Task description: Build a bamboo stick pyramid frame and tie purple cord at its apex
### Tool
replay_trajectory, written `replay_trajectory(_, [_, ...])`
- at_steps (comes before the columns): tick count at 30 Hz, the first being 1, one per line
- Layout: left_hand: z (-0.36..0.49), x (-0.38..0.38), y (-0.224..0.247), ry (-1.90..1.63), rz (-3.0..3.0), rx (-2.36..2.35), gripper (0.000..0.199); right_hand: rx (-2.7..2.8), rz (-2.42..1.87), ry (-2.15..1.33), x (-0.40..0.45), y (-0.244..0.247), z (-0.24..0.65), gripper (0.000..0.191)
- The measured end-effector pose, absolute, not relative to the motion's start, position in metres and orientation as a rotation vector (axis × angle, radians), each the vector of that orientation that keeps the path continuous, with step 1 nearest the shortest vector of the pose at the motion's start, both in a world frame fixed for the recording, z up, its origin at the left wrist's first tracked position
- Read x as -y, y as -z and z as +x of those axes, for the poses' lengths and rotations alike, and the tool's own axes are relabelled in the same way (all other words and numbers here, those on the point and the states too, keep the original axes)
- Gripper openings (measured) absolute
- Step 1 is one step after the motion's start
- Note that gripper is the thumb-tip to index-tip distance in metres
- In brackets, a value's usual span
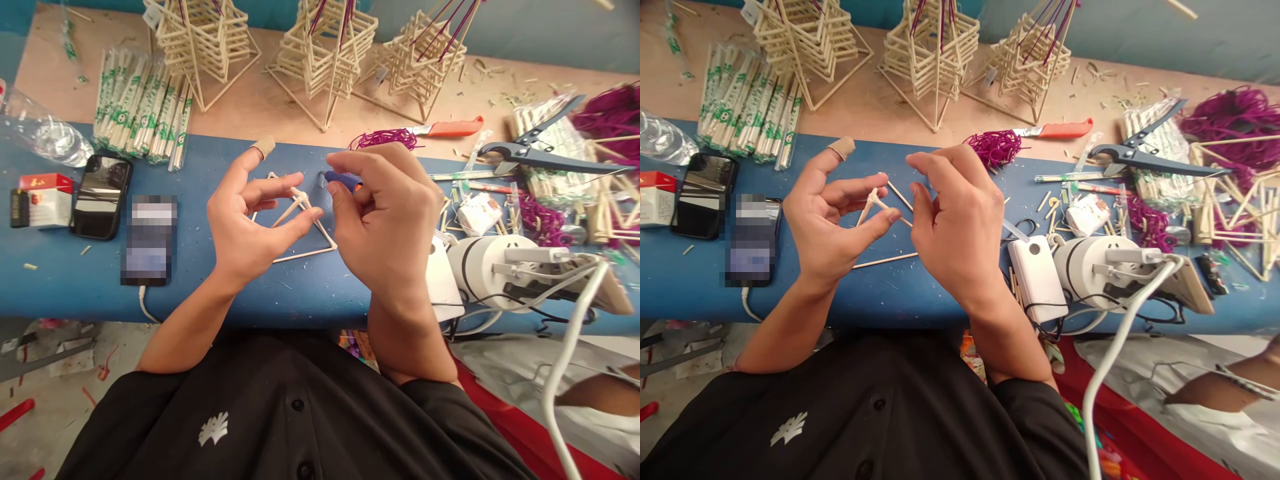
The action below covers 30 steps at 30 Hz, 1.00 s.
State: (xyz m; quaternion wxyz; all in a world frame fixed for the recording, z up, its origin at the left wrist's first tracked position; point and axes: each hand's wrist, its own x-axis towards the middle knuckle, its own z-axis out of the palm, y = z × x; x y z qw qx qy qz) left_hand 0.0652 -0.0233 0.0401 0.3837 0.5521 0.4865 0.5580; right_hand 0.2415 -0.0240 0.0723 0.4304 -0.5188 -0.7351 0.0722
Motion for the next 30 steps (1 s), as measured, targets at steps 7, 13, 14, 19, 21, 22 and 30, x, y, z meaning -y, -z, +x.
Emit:
replay_trajectory(7, [0.065, 0.023, -0.039, -1.437, 1.421, -1.243, 0.093, 1.656, -1.262, -0.094, 0.03, -0.078, 0.237, 0.021])
replay_trajectory(13, [0.065, 0.022, -0.038, -1.421, 1.422, -1.254, 0.094, 1.61, -1.088, -0.25, 0.039, -0.076, 0.238, 0.017])
replay_trajectory(14, [0.065, 0.022, -0.038, -1.427, 1.418, -1.251, 0.095, 1.621, -1.086, -0.258, 0.039, -0.075, 0.239, 0.018])
replay_trajectory(19, [0.065, 0.022, -0.039, -1.437, 1.409, -1.233, 0.094, 1.777, -1.148, -0.268, 0.038, -0.08, 0.237, 0.034])
replay_trajectory(21, [0.065, 0.022, -0.039, -1.425, 1.41, -1.235, 0.093, 1.801, -1.169, -0.277, 0.039, -0.081, 0.236, 0.036])
replay_trajectory(22, [0.065, 0.022, -0.039, -1.421, 1.41, -1.237, 0.093, 1.804, -1.172, -0.284, 0.039, -0.081, 0.236, 0.037])
replay_trajectory(30, [0.063, 0.023, -0.04, -1.387, 1.402, -1.263, 0.097, 1.795, -1.132, -0.416, 0.04, -0.078, 0.234, 0.053])
